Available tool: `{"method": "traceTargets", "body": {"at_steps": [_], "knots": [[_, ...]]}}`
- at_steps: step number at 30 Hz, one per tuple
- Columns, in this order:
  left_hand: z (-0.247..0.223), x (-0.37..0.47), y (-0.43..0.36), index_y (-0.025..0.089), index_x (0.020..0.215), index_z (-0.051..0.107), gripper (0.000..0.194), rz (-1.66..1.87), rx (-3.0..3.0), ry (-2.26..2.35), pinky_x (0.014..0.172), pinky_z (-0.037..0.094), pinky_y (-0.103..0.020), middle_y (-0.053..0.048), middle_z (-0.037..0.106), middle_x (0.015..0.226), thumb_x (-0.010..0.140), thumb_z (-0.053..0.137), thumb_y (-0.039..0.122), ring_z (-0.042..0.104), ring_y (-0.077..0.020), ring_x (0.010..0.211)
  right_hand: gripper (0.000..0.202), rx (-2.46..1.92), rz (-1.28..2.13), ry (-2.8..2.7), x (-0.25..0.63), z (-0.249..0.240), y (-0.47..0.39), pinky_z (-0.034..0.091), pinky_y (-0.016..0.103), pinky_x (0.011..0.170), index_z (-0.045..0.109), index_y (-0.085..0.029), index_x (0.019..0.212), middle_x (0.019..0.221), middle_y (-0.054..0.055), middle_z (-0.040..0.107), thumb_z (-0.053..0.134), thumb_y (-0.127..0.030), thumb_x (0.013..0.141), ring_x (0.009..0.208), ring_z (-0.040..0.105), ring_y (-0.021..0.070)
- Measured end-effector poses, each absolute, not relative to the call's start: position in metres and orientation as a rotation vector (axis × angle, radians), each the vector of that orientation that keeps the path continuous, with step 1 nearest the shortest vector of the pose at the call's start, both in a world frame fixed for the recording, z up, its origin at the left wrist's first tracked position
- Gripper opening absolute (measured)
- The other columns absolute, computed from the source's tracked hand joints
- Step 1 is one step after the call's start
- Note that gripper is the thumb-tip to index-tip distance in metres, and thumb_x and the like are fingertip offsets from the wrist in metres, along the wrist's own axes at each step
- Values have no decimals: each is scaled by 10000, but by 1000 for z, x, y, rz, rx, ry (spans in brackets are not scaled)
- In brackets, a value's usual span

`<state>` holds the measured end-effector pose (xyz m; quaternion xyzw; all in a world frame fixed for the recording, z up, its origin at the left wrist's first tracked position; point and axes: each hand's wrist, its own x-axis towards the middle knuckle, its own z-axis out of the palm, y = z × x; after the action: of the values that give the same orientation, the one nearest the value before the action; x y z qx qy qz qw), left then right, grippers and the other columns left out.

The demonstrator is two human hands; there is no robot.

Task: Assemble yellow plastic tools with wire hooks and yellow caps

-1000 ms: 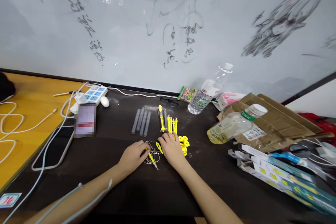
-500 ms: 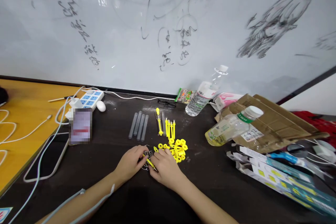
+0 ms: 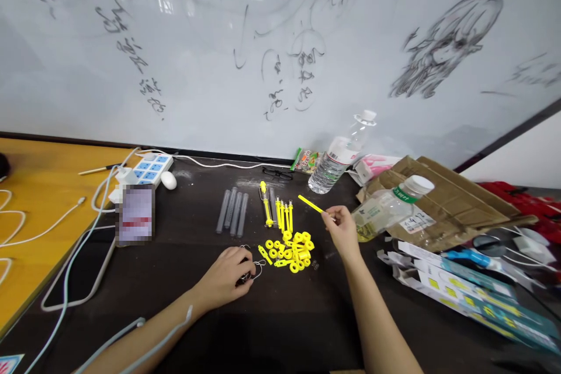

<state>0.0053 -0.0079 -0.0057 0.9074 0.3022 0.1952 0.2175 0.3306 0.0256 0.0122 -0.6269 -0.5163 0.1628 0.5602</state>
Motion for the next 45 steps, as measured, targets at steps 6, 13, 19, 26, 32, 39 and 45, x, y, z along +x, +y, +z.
{"method": "traceTargets", "body": {"at_steps": [6,13,19,26,32,39,45], "knots": [[0,5,-11,198,724,524,79,478,2557,877,812,384,-317,-14,542,893,703,554,127,494,-185,871,421,-1597,644,-1141,341,14,51,365,220,389,511,-180,780,520,-85,370,578,-590,711,396,361,70],[-4,6,-13,248,1059,578,300,558,2573,937,1111,136,-532,-50,533,1247,767,623,298,433,-261,1220,320,-1908,738,-1357,329,1,102,251,180,328,473,-177,617,403,-98,339,645,-416,744,331,315,55],[-11,0,-12,324,1415,327,577,369,2677,804,1102,190,-566,-43,244,1532,876,533,320,216,-286,1401,186,-2117,505,-1577,309,13,101,373,222,508,572,-142,860,591,8,590,598,-322,822,545,561,142],[-19,3,-16,275,1447,281,561,391,2740,712,1133,229,-456,-52,264,1523,918,467,269,206,-229,1410,296,-2207,114,-2033,251,49,77,423,289,730,606,-178,993,970,126,692,398,-381,943,917,650,236],[-25,2,-19,261,1461,245,539,385,2804,680,1135,228,-436,-46,278,1517,948,409,267,208,-216,1409,237,-2252,130,-2138,185,43,102,446,316,791,671,-109,971,1017,200,689,573,-282,841,981,653,271],[-26,1,-21,248,1464,233,552,391,2814,674,1140,213,-419,-59,264,1521,947,419,298,202,-212,1411,198,-2207,196,-2042,181,60,107,440,286,705,667,-109,807,889,176,695,574,-283,791,881,661,261],[-21,2,-14,226,1445,282,552,473,2730,689,1143,201,-445,-76,331,1494,943,432,401,222,-217,1406,287,-1691,575,-1909,193,48,40,363,209,538,434,-195,622,569,-36,477,438,-375,845,568,494,118]]}}
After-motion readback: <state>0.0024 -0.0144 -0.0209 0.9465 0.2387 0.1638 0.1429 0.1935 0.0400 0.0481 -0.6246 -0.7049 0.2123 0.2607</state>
